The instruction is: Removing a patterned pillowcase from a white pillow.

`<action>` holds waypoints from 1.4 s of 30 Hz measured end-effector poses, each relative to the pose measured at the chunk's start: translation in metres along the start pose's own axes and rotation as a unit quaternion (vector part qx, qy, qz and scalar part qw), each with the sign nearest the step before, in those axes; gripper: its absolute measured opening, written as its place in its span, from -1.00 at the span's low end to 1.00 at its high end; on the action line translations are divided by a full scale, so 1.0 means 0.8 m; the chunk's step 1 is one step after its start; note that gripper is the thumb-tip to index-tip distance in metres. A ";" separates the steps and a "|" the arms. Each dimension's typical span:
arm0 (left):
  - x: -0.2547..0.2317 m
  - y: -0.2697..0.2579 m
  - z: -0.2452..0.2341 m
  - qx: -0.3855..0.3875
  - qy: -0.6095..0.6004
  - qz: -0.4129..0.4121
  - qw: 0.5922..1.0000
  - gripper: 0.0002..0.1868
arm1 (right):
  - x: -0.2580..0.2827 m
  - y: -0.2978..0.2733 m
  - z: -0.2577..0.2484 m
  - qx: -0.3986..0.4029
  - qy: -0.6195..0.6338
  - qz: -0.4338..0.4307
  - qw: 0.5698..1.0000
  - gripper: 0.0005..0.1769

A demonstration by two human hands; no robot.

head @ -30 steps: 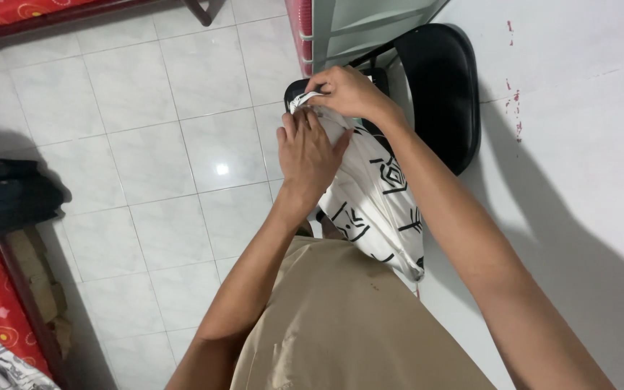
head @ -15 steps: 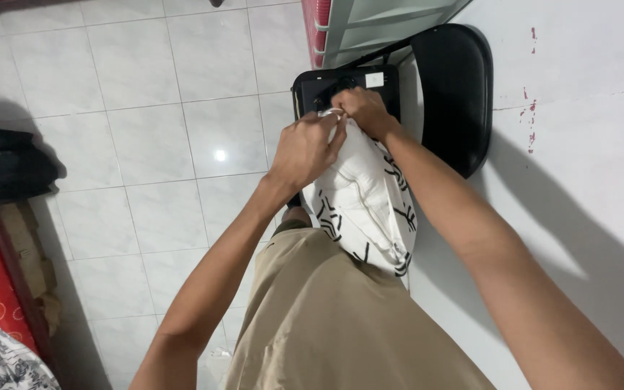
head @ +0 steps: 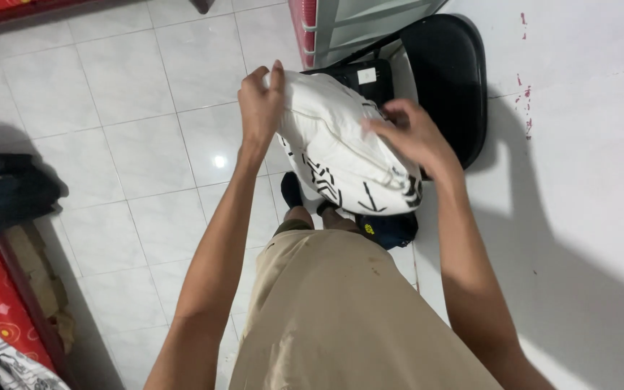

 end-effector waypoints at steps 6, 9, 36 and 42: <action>-0.008 0.012 0.005 0.004 0.057 0.020 0.998 -0.50 | -0.006 -0.115 -0.003 -0.045 -0.062 0.057 0.995 -0.02; -0.006 0.014 0.004 0.002 0.049 0.037 0.998 -0.52 | -0.004 -0.152 0.005 -0.045 0.060 0.208 0.975 -0.24; -0.107 -0.161 -0.027 0.218 0.242 0.519 0.790 -0.46 | 0.017 -0.176 0.081 -0.151 0.013 0.012 0.988 -0.75; -0.130 -0.189 -0.098 0.349 0.280 0.411 0.794 -0.37 | 0.106 -0.172 0.087 -0.108 0.028 -0.077 0.991 -0.80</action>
Point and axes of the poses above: each hand's wrist, its own y-axis towards the middle knuckle, its own z-axis out of the palm, x = y × z, the point moved 7 cm from there along y, towards the middle knuckle, and after that the axes turned 15 degrees about -z, right-handed, at the moved point
